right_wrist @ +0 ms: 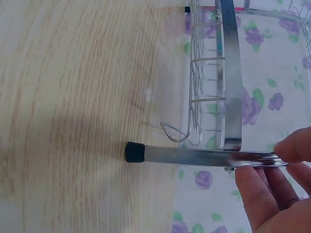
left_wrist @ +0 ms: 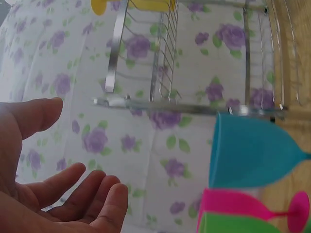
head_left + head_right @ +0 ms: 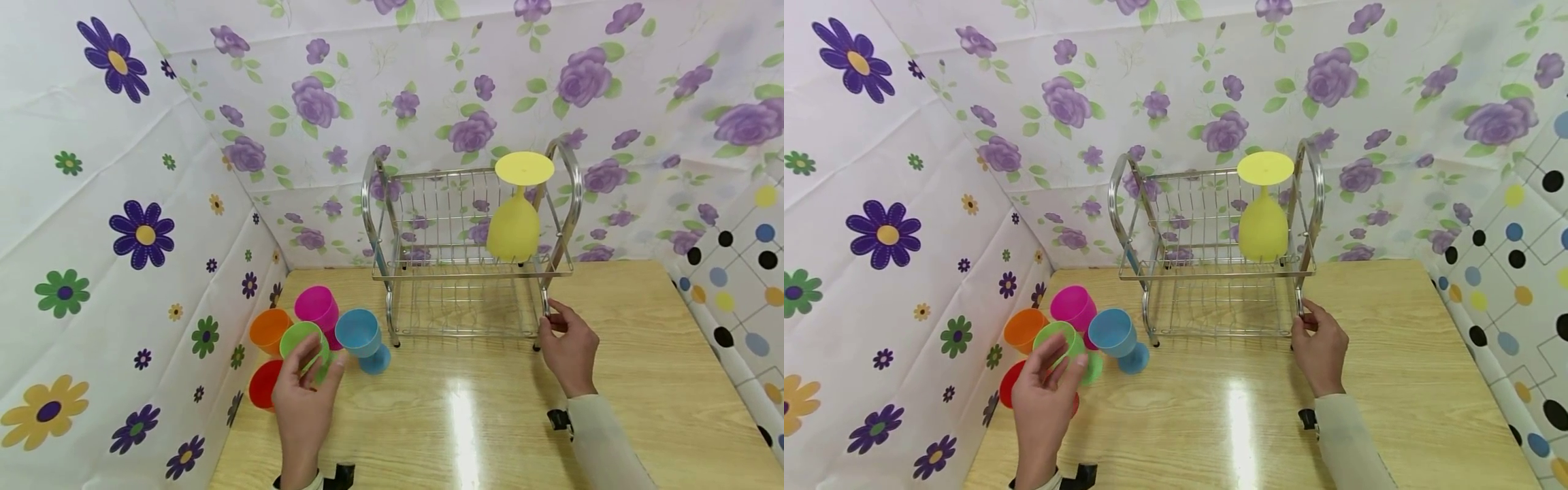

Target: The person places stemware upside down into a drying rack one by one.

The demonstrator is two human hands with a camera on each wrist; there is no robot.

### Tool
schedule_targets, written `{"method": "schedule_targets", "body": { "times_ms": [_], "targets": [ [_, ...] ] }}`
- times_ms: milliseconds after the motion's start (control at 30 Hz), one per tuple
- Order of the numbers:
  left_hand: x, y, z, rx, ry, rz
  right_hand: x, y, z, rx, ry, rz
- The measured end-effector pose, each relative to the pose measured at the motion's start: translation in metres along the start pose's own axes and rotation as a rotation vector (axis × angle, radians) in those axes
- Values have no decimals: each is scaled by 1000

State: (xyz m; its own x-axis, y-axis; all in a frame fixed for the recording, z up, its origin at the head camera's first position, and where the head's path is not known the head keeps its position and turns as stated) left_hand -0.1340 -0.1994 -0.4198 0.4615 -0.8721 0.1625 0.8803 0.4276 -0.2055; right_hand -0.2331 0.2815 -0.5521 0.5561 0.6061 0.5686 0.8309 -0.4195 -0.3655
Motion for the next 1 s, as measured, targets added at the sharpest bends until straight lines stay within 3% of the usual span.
{"method": "schedule_targets", "body": {
  "times_ms": [233,567,833,1000],
  "targets": [
    [49,8,-30,87,-120,231,2,2,2,7,-9,6],
    [100,17,-65,195,-196,411,-1,1,4,10,5,-7],
    [112,20,-97,255,-138,465,-1,3,5,9,7,1],
    [108,16,-124,240,-4,470,0,2,3,15,3,10]
  ]
}}
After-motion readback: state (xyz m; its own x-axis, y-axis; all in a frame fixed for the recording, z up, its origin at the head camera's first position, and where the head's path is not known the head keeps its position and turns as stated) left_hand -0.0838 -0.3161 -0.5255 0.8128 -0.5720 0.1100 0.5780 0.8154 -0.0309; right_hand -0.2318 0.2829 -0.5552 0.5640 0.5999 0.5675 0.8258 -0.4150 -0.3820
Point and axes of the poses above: each hand's wrist, its own y-axis away from the middle knuckle, its own x-axis out of the back of the hand, z = x × y, the point moved 9 cm from there along -y, towards the middle knuckle, and after that the axes turned 6 degrees about y, right-handed, at the moved point
